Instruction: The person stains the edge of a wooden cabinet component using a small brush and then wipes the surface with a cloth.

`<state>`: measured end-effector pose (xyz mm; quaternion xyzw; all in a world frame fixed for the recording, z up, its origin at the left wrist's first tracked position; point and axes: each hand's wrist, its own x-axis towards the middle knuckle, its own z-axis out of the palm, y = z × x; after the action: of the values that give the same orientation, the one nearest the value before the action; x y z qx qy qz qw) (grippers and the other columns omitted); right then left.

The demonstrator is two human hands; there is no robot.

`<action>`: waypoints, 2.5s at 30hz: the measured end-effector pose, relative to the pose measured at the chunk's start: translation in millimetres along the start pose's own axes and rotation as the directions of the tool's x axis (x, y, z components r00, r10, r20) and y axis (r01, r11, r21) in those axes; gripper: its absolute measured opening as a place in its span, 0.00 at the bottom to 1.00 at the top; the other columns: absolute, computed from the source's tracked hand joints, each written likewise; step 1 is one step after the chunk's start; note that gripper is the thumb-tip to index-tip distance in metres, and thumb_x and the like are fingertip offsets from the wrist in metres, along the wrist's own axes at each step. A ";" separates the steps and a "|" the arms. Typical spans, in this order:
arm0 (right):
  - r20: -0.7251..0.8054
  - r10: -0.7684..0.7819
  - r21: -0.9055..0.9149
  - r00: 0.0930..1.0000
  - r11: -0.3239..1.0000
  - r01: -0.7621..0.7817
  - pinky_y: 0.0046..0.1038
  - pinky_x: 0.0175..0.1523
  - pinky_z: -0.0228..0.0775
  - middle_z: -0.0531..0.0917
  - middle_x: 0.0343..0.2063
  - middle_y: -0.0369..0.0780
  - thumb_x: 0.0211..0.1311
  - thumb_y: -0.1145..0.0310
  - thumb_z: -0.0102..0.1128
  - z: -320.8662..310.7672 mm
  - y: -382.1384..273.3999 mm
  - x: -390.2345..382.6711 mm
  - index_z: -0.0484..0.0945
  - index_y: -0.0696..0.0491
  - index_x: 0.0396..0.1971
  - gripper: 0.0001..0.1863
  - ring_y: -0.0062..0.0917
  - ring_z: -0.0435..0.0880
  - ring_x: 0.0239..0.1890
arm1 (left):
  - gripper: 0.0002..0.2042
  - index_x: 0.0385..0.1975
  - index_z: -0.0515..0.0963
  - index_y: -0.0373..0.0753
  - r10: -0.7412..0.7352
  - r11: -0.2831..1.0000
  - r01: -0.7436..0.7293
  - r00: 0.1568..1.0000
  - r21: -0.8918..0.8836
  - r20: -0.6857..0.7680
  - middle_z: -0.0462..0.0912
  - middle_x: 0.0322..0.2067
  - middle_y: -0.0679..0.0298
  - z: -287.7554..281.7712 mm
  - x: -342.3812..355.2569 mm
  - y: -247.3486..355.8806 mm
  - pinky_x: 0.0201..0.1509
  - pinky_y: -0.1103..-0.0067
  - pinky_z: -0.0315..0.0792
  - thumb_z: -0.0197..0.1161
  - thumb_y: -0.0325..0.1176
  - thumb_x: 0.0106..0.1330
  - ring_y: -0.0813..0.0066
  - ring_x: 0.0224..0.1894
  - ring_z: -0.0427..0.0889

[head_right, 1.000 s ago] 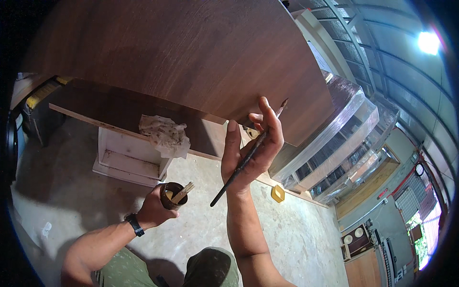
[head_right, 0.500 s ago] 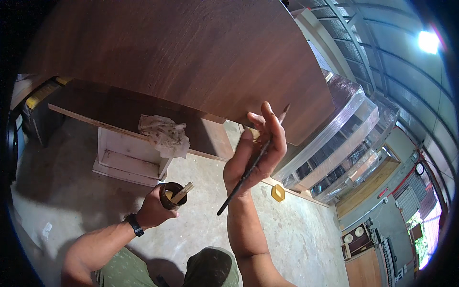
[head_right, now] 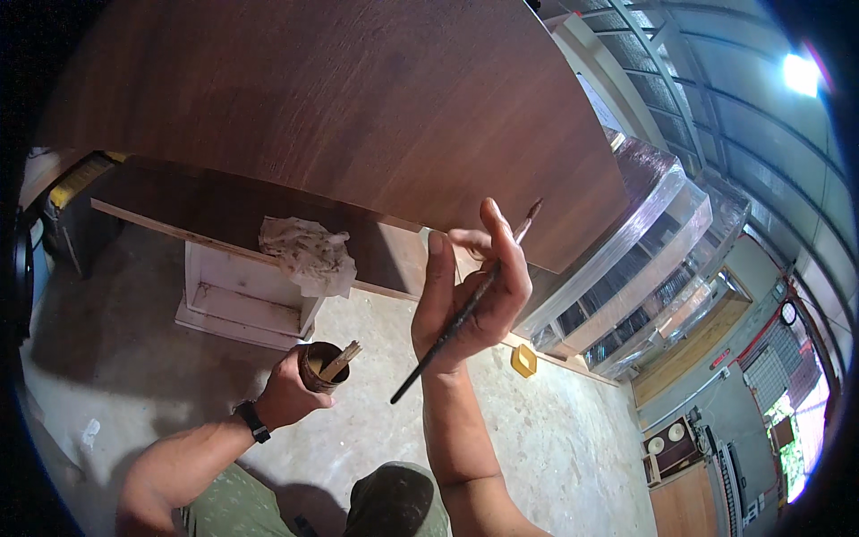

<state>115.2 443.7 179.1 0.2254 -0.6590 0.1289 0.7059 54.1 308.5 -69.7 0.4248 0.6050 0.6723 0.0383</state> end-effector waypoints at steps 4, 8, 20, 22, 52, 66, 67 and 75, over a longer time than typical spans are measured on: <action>0.016 0.007 -0.172 1.000 0.985 -0.005 0.30 0.58 0.76 0.79 0.64 0.49 0.63 0.75 0.75 13.0 -1.2 3.2 0.68 0.55 0.63 0.31 0.26 0.82 0.52 | 0.31 0.53 0.77 0.35 -0.047 0.999 0.047 0.999 -0.026 0.005 0.84 0.47 0.55 -0.1 -0.5 -4.3 0.57 0.69 0.80 0.77 0.30 0.43 0.60 0.49 0.85; 0.044 -0.023 -0.179 0.999 0.983 0.030 0.30 0.59 0.76 0.78 0.64 0.49 0.66 0.71 0.74 8.7 7.1 2.5 0.66 0.56 0.64 0.32 0.26 0.81 0.53 | 0.31 0.53 0.77 0.34 -0.112 0.993 0.113 0.994 -0.040 0.013 0.83 0.47 0.54 1.0 0.4 0.6 0.57 0.68 0.80 0.78 0.30 0.43 0.59 0.49 0.85; 0.042 0.068 -0.124 0.997 0.990 -0.062 0.30 0.60 0.74 0.76 0.66 0.48 0.71 0.73 0.67 13.7 0.7 3.0 0.65 0.56 0.66 0.29 0.25 0.80 0.53 | 0.36 0.55 0.76 0.35 -0.143 0.990 0.143 0.990 -0.012 0.008 0.85 0.49 0.54 -3.0 -0.5 10.6 0.60 0.69 0.79 0.84 0.34 0.41 0.59 0.53 0.86; 0.054 0.042 -0.160 0.998 0.987 -0.033 0.30 0.60 0.73 0.76 0.66 0.48 0.70 0.72 0.67 14.0 1.7 3.6 0.65 0.56 0.67 0.29 0.24 0.80 0.53 | 0.37 0.55 0.76 0.35 -0.143 0.990 0.143 0.990 0.003 0.015 0.85 0.49 0.54 -3.2 0.1 11.6 0.61 0.69 0.78 0.84 0.34 0.41 0.59 0.53 0.85; -0.015 0.044 0.113 0.999 0.993 -0.042 0.35 0.63 0.76 0.78 0.65 0.52 0.75 0.76 0.57 2.6 7.2 -0.7 0.67 0.54 0.65 0.21 0.30 0.85 0.56 | 0.35 0.54 0.75 0.35 -0.092 0.996 0.092 0.996 -0.009 0.014 0.85 0.49 0.54 -4.0 -1.0 7.4 0.60 0.68 0.79 0.83 0.33 0.42 0.59 0.53 0.85; -0.006 0.003 -0.235 1.000 0.972 -0.005 0.31 0.61 0.71 0.78 0.66 0.46 0.67 0.68 0.73 13.9 7.0 2.2 0.66 0.54 0.66 0.32 0.27 0.79 0.56 | 0.35 0.55 0.76 0.36 -0.173 0.984 0.175 0.984 -0.040 0.044 0.85 0.49 0.56 -5.3 0.4 8.5 0.61 0.69 0.78 0.82 0.33 0.42 0.62 0.52 0.85; 0.008 -0.009 -0.275 1.000 0.961 0.011 0.31 0.61 0.71 0.78 0.66 0.47 0.67 0.68 0.73 14.5 7.9 2.8 0.66 0.53 0.67 0.33 0.27 0.79 0.57 | 0.35 0.55 0.76 0.36 -0.183 0.982 0.185 0.982 -0.039 0.040 0.85 0.49 0.56 -4.1 0.0 6.6 0.62 0.69 0.78 0.83 0.32 0.42 0.62 0.53 0.85; 0.058 -0.022 -0.266 0.998 0.963 0.037 0.32 0.63 0.70 0.76 0.68 0.47 0.67 0.70 0.73 10.0 15.3 -0.4 0.63 0.51 0.70 0.36 0.27 0.78 0.59 | 0.37 0.56 0.75 0.37 -0.208 0.977 0.210 0.977 -0.038 0.046 0.84 0.50 0.56 -6.4 -1.1 11.5 0.63 0.69 0.77 0.84 0.32 0.42 0.62 0.55 0.84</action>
<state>99.1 452.1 181.3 0.1415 -0.6859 0.0223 0.7134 56.1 299.8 -60.0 0.3719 0.6310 0.6683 0.1303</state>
